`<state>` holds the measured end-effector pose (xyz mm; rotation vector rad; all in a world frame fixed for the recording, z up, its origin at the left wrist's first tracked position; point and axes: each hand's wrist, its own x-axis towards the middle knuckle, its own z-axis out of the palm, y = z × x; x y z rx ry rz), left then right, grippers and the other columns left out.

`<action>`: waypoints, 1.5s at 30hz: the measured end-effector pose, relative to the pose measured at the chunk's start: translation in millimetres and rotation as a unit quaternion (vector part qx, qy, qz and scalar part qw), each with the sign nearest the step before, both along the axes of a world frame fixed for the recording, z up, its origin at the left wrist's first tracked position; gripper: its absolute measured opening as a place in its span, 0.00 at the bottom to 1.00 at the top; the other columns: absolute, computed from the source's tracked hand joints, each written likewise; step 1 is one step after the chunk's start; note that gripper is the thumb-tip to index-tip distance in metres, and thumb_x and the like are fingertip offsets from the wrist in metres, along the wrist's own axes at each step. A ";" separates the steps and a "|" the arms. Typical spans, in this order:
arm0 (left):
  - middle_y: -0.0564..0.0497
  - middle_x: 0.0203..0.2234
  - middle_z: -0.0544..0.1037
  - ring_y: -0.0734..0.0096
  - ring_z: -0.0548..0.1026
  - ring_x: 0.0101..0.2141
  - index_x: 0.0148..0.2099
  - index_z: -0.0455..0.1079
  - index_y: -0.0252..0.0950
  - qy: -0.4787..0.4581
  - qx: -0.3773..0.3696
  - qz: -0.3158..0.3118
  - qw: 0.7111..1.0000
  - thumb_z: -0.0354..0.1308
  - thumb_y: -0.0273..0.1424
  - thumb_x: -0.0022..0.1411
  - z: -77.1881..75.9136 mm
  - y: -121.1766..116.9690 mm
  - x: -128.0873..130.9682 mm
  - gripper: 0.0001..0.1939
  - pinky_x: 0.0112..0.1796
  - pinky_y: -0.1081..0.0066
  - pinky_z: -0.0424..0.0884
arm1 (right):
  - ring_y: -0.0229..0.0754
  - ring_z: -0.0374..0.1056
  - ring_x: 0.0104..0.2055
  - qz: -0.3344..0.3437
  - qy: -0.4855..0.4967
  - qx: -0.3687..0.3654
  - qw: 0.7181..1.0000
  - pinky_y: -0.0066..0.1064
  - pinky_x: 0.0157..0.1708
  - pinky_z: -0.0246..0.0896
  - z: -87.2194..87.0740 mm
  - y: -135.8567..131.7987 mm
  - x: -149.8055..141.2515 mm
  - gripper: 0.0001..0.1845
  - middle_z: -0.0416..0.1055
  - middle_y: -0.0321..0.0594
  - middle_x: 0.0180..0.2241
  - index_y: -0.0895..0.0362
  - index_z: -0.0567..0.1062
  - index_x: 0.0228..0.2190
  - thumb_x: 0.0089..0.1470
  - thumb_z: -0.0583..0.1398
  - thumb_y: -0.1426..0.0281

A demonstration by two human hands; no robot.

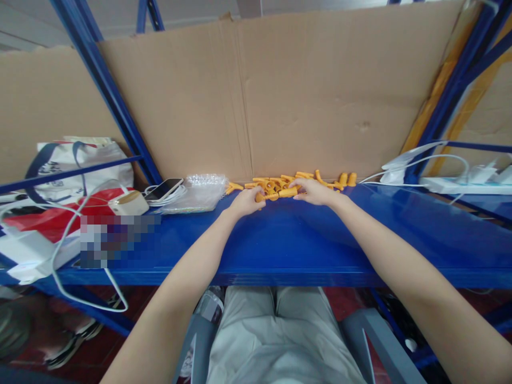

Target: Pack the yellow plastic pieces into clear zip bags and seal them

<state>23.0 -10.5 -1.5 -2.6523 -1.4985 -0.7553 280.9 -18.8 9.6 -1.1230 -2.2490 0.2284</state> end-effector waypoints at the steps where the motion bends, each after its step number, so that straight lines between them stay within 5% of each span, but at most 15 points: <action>1: 0.52 0.27 0.78 0.67 0.75 0.31 0.45 0.72 0.34 -0.004 0.002 -0.004 1.000 0.59 0.31 0.55 -0.1 -1.3 1.3 0.14 0.33 0.72 0.66 | 0.46 0.72 0.43 0.007 0.007 -0.008 1.000 0.42 0.47 0.66 0.5 -1.1 -1.5 0.17 0.75 0.43 0.43 0.55 0.75 0.42 0.48 0.61 0.77; 10: 0.48 0.32 0.80 0.64 0.77 0.34 0.49 0.72 0.34 0.009 0.028 0.011 1.000 0.59 0.31 0.56 -0.2 -4.7 6.0 0.17 0.37 0.69 0.69 | 0.45 0.72 0.49 0.050 0.083 -0.082 0.992 0.46 0.53 0.65 0.8 2.3 3.7 0.18 0.74 0.44 0.47 0.54 0.77 0.46 0.52 0.62 0.73; 17: 0.45 0.37 0.81 0.63 0.77 0.37 0.48 0.74 0.35 0.028 0.049 0.010 0.998 0.57 0.31 0.58 2.3 -7.7 8.1 0.15 0.39 0.69 0.69 | 0.41 0.74 0.32 0.050 0.155 -0.205 0.965 0.41 0.41 0.72 -1.1 4.7 8.0 0.17 0.76 0.41 0.34 0.55 0.73 0.45 0.55 0.64 0.63; 23: 0.46 0.40 0.80 0.62 0.76 0.41 0.47 0.74 0.36 0.039 0.063 0.011 0.997 0.57 0.32 0.59 2.8 -8.3 9.3 0.14 0.42 0.68 0.70 | 0.41 0.74 0.27 0.045 0.221 -0.266 0.937 0.35 0.32 0.73 -3.4 0.2 4.0 0.18 0.76 0.43 0.29 0.55 0.70 0.36 0.59 0.58 0.52; 34: 0.45 0.41 0.80 0.61 0.77 0.43 0.47 0.73 0.36 0.033 0.061 0.006 0.998 0.57 0.32 0.60 -3.2 -4.9 10.1 0.13 0.44 0.68 0.70 | 0.40 0.75 0.32 0.046 0.229 -0.341 0.911 0.36 0.40 0.73 1.4 -9.2 9.5 0.16 0.78 0.43 0.34 0.56 0.67 0.42 0.54 0.65 0.69; 37: 0.46 0.43 0.80 0.61 0.76 0.45 0.48 0.73 0.37 0.017 0.072 0.004 0.997 0.57 0.31 0.59 -3.1 -3.4 8.3 0.14 0.46 0.67 0.70 | 0.40 0.74 0.29 0.047 0.226 -0.350 0.908 0.37 0.38 0.74 -0.2 -7.9 6.1 0.11 0.78 0.45 0.31 0.57 0.69 0.37 0.60 0.60 0.61; 45: 0.44 0.45 0.79 0.57 0.76 0.47 0.49 0.73 0.35 0.014 0.066 0.002 0.998 0.57 0.31 0.59 -1.4 -5.1 9.3 0.15 0.47 0.65 0.70 | 0.41 0.72 0.23 0.010 0.216 -0.351 0.911 0.36 0.30 0.72 -3.3 -5.0 0.7 0.27 0.76 0.48 0.25 0.57 0.71 0.30 0.60 0.52 0.45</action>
